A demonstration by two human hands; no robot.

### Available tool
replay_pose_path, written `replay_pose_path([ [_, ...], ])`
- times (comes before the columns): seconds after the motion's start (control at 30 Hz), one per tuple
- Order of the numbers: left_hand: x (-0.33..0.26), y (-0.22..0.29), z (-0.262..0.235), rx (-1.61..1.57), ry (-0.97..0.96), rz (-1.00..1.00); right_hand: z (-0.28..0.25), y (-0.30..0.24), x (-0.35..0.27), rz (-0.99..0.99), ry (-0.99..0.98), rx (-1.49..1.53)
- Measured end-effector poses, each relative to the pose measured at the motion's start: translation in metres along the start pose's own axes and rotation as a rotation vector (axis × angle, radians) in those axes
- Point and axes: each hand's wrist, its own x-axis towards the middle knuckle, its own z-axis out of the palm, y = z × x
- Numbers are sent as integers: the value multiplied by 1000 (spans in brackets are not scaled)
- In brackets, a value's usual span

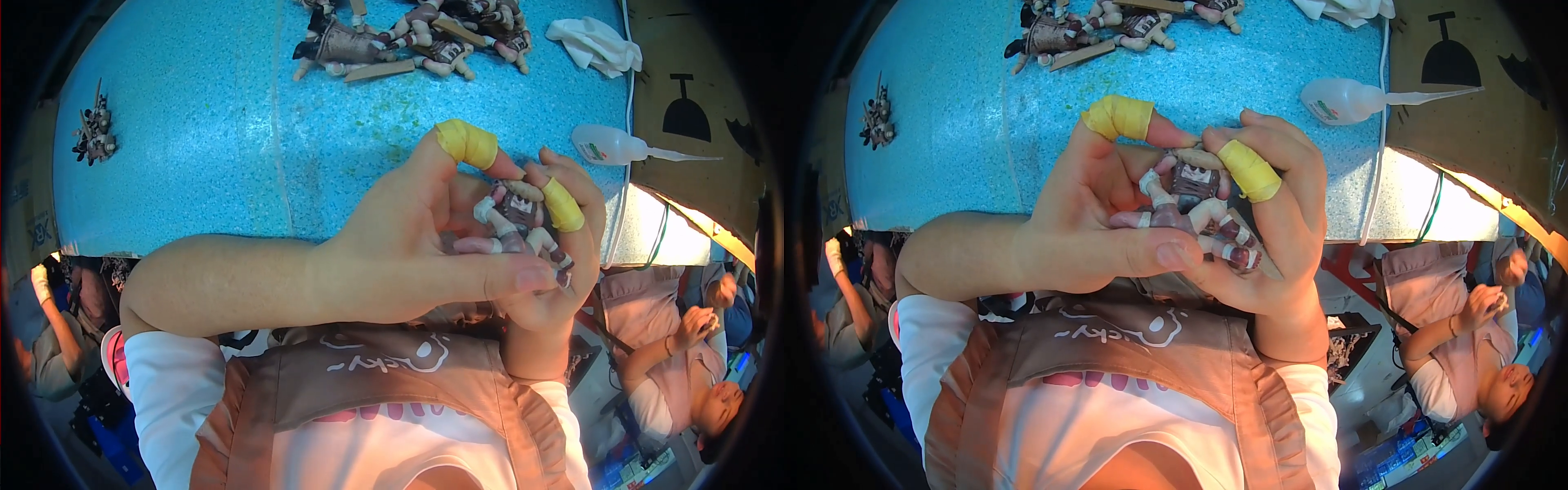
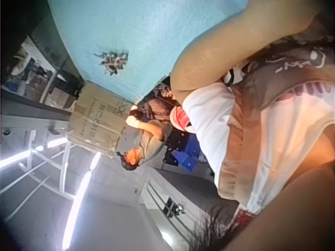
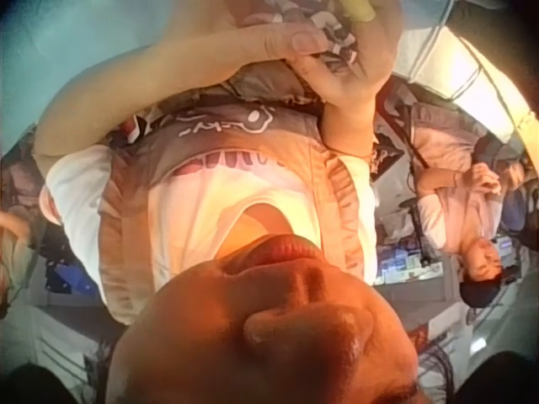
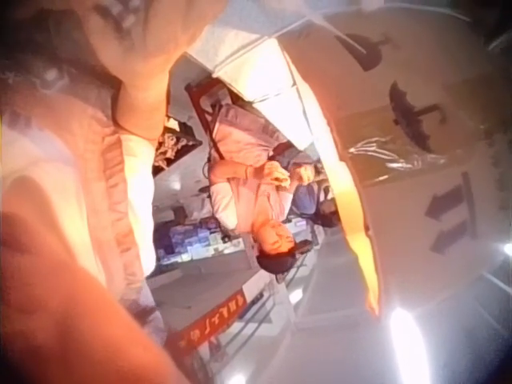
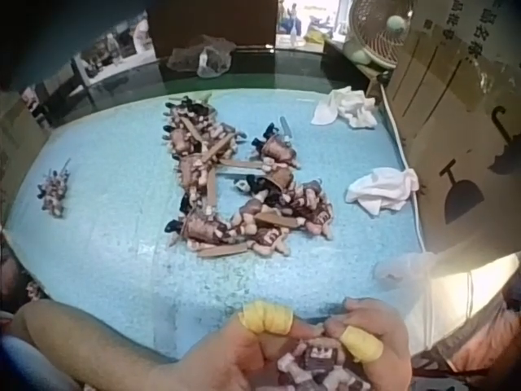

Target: The person assembles toy figurines by attaching components together by hand and applying glue to the joints using a squeeze bottle.

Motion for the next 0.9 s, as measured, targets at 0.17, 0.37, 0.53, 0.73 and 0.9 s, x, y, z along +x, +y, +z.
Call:
replay_pose_path([
  [0.17, -3, -3, -1, 2, -6, 19, 2, -4, -3, 24, 11, 0],
  [0.37, -4, -5, -2, 3, -23, 19, 3, -5, -6, 20, 21, -5],
  [0.53, -4, -5, -1, 28, -15, 25, 2, -6, -6, 19, 14, -4],
  [0.73, -4, -3, -2, 49, -17, 14, 2, -6, -7, 12, 19, -12],
  [0.9, -4, -4, -1, 27, -23, 18, 2, -6, -6, 24, 23, -17],
])
